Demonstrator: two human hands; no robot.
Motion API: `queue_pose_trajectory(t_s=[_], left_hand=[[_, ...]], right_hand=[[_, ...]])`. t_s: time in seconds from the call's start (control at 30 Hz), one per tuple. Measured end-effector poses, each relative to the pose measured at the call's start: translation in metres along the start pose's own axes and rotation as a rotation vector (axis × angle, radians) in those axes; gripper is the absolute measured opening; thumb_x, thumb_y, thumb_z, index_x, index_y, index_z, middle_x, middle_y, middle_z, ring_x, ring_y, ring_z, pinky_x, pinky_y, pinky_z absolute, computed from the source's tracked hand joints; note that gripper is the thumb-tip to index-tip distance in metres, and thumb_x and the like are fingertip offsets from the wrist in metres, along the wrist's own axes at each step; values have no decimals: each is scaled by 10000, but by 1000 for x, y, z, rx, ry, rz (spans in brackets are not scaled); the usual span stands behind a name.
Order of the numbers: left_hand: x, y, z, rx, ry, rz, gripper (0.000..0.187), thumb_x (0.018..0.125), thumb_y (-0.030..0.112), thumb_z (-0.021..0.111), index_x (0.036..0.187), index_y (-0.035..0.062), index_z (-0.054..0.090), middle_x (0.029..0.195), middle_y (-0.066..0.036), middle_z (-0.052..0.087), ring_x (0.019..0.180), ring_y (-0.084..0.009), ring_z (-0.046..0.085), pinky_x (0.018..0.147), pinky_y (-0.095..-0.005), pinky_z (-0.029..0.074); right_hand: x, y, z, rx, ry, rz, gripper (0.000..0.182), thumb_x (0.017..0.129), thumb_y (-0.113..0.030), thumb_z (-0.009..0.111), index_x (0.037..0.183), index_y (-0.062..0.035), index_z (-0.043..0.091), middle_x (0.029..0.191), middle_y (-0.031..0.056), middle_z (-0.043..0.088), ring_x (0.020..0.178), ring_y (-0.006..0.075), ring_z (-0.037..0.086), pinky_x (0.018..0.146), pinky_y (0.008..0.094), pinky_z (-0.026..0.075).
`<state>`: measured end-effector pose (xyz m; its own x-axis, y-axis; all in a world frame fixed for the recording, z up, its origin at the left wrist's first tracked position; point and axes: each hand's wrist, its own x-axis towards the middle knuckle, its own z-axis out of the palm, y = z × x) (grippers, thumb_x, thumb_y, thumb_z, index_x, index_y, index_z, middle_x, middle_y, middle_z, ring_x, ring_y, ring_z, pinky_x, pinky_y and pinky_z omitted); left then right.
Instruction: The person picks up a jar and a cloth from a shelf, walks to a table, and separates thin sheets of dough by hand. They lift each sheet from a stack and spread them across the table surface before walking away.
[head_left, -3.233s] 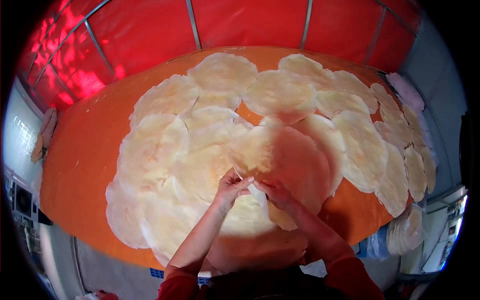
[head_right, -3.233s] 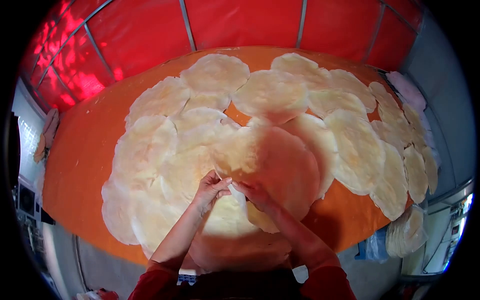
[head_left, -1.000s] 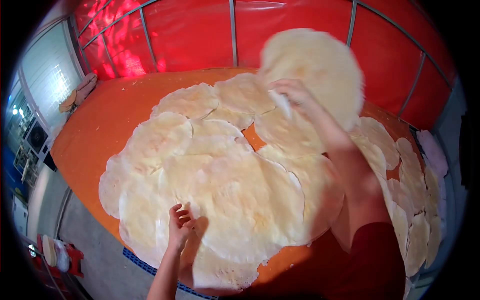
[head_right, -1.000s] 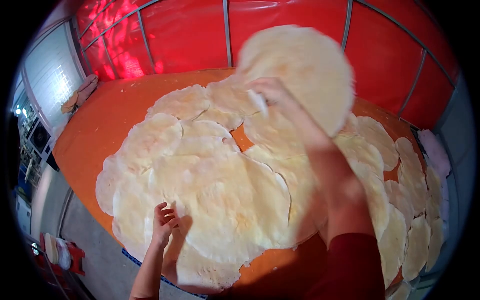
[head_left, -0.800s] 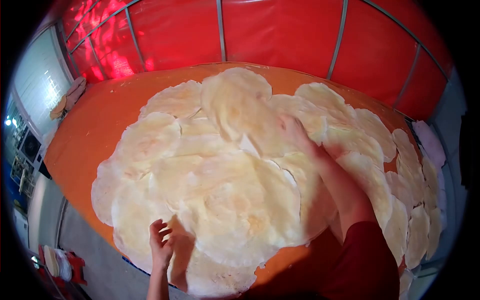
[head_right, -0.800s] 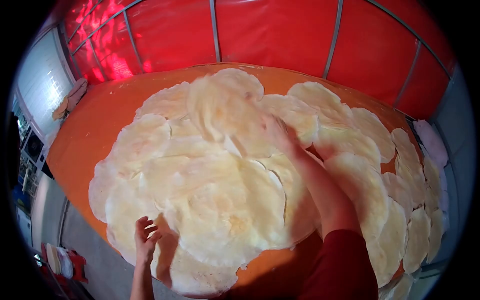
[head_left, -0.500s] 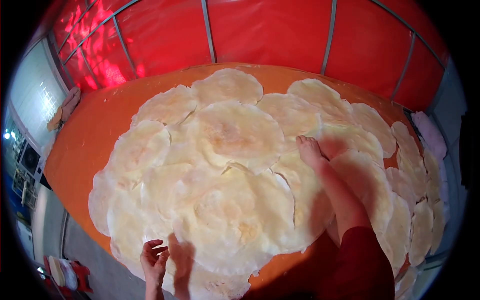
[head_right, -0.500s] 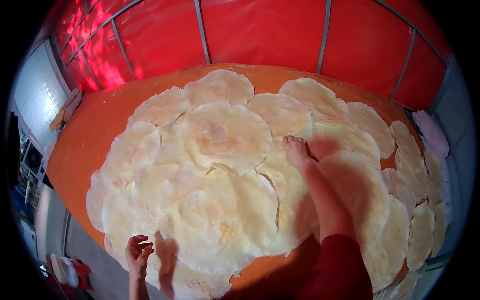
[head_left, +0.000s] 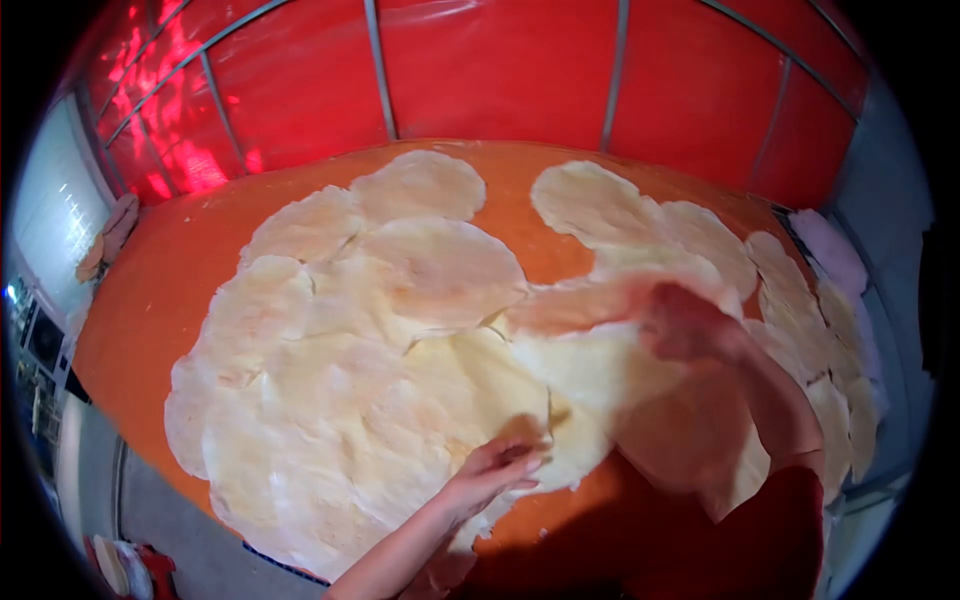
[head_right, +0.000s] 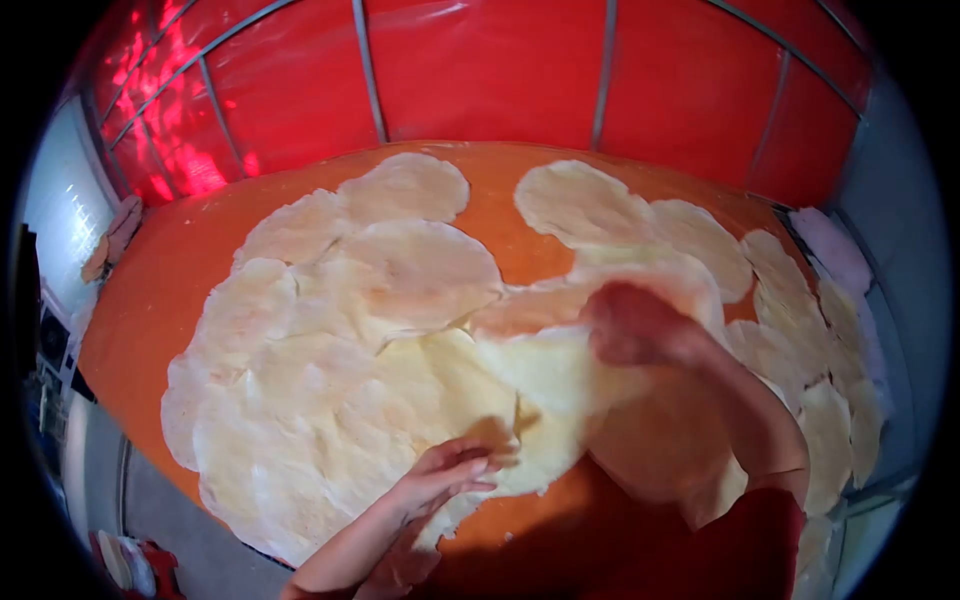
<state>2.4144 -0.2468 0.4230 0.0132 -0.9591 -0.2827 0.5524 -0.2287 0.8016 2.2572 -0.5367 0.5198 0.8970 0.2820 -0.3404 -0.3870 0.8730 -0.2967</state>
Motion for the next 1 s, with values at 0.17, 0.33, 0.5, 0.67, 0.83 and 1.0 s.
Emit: queue_pose_trajectory(t_s=[0.17, 0.33, 0.5, 0.67, 0.83, 1.0], left_hand=[[37, -31, 37, -348, -60, -164, 382, 793, 218, 577, 1082, 28, 415, 1062, -85, 519, 989, -203, 511, 794, -383, 457], [25, -70, 19, -433, -185, -288, 356, 758, 210, 605, 1067, 112, 457, 954, -25, 566, 843, -155, 552, 667, -326, 455], [-1, -80, 49, -451, -103, -171, 316, 735, 104, 618, 1030, 127, 509, 820, 13, 580, 767, -106, 525, 602, -248, 406], [-42, -32, 25, -80, 153, 161, 152, 679, -1, 642, 819, 38, 595, 757, -38, 612, 700, -124, 574, 684, -267, 459], [-89, -31, -67, 352, 596, 18, 112, 659, 9, 635, 752, 26, 576, 669, -46, 593, 537, -136, 562, 474, -257, 471], [-119, -18, -69, 467, 767, 186, 85, 673, 32, 609, 685, 38, 525, 559, -22, 535, 434, -124, 517, 356, -257, 432]], right_hand=[[-20, 115, 41, -1538, 570, -156, 96, 721, -64, 528, 777, -6, 581, 554, -31, 495, 526, 38, 406, 476, 232, 332], [-41, 177, 32, -1011, 677, -596, 201, 714, -12, 521, 899, 36, 582, 733, 42, 602, 685, 105, 561, 641, 213, 449], [-62, 196, 47, -772, 783, -679, 245, 677, 23, 482, 900, 58, 579, 839, 92, 608, 787, 147, 577, 721, 234, 454], [-122, 177, -10, -882, 1078, -868, 173, 666, -38, 477, 790, 23, 581, 729, 65, 588, 671, 133, 556, 644, 230, 446], [-244, 133, -31, -634, 1158, -938, 197, 576, -51, 525, 759, 9, 570, 705, 79, 574, 574, 159, 546, 534, 254, 460], [-290, 90, 65, -1232, 1138, -1032, 134, 585, -8, 488, 700, 13, 552, 615, 31, 541, 530, 89, 525, 480, 224, 430]])
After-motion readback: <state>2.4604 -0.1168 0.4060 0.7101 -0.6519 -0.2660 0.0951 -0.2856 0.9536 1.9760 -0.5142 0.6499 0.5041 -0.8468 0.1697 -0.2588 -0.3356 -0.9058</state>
